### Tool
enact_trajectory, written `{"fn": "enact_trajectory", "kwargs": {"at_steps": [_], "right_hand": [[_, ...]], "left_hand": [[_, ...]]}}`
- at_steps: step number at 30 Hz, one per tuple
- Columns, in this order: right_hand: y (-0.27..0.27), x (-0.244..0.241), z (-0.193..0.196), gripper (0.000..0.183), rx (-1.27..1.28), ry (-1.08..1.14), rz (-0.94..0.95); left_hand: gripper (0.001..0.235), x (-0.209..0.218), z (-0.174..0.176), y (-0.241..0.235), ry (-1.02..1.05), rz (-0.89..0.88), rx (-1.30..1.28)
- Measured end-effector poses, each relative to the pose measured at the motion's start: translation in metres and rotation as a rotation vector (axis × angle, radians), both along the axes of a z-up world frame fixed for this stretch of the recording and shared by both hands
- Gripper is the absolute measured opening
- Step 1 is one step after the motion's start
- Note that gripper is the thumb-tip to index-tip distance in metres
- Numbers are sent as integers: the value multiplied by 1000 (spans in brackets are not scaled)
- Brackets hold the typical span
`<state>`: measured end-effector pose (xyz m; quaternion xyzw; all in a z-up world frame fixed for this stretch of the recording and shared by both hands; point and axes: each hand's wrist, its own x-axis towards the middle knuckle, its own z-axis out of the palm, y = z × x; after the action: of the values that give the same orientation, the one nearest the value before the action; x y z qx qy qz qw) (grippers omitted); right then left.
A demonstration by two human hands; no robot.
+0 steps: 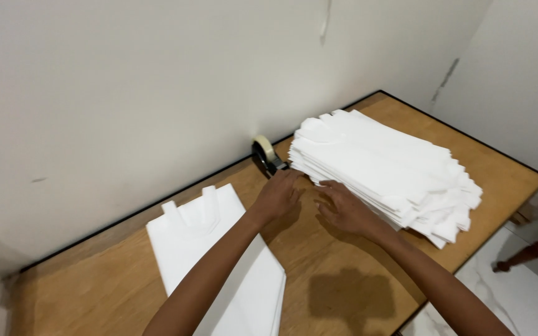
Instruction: Folding stacks of white plastic bags and packing them into clear plastic sleeves, then sealing the sleeves with tape.
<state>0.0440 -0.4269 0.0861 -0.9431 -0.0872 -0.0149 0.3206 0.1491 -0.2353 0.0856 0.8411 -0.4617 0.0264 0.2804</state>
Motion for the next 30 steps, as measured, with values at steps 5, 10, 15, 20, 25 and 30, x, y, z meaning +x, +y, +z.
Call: {"fn": "enact_trajectory", "kwargs": {"at_steps": [5,10,15,20,25,30], "right_hand": [[-35,-10,2,49,-226,-96,-180],[-64,-26,5,51,-437,-141,-311],[-89,-29,-14,61,-591,-22,-353],[-88,-36,-16,65,-623,6,-336],[-90,-32,-33,65,-720,-2,-346],[-60,-43,-22,50,-764,66,-332]], "left_hand": [[59,52,-40,-56,-61,-55,93],[76,48,-43,-83,-16,-109,101],[82,38,-32,-96,-61,-62,252],[83,54,-57,-107,-115,-38,261],[60,63,-71,-106,-220,-55,123],[33,40,-48,-85,-324,-50,47]]}}
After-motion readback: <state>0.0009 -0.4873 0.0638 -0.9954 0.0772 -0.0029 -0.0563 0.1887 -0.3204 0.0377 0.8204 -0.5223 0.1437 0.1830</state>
